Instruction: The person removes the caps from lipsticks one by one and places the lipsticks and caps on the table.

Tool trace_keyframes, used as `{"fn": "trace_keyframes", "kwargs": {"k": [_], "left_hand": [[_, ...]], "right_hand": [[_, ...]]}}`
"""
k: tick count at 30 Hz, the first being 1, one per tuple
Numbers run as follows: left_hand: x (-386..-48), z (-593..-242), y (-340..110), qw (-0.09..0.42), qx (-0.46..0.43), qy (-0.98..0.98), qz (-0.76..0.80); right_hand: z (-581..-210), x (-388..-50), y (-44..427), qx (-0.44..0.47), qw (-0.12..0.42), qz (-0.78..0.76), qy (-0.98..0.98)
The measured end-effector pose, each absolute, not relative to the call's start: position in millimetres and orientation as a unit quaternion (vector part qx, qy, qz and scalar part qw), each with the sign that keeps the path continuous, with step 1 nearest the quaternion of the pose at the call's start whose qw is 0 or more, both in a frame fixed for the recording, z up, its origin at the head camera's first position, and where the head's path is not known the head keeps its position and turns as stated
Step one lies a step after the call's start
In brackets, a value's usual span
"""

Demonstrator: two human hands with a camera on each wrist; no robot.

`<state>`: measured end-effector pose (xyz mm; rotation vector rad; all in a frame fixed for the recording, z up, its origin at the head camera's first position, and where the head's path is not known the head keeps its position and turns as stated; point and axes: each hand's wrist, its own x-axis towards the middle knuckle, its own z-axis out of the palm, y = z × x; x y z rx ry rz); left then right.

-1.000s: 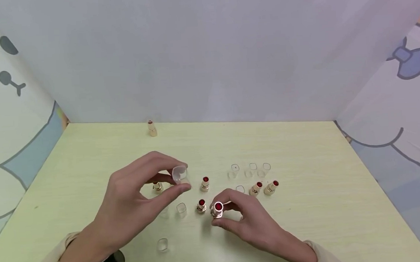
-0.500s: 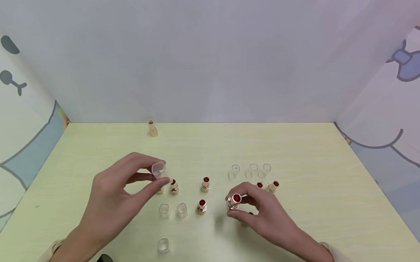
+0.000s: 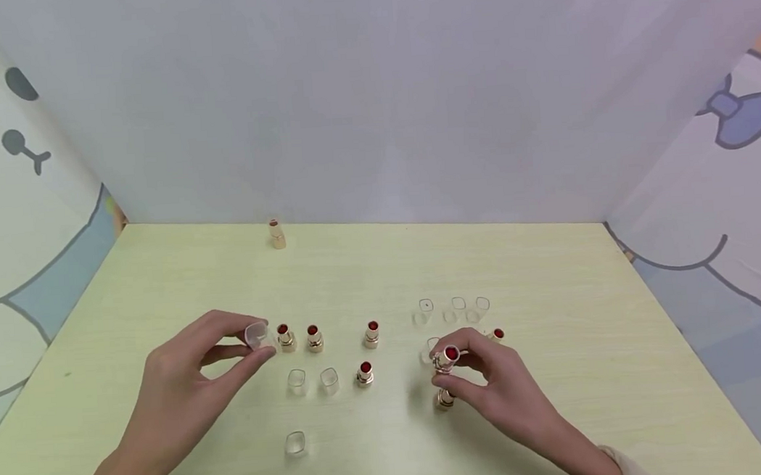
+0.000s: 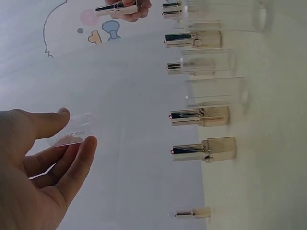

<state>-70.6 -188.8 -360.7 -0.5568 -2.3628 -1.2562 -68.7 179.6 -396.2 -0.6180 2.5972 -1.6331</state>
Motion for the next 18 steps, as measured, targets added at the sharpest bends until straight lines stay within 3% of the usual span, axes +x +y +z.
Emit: {"fn": "trace_keyframes", "kwargs": {"k": [4,18], "left_hand": [[-64,-376,-196,0.194,-0.175,-0.858,-0.442],[-60,-414,-205,0.086,-0.088,-0.902,-0.413]], "right_hand": [[-397,-67,186,-0.168,0.015,-0.512,0.842],[-403,-64,203,-0.151,-0.004,-0.513,0.845]]}}
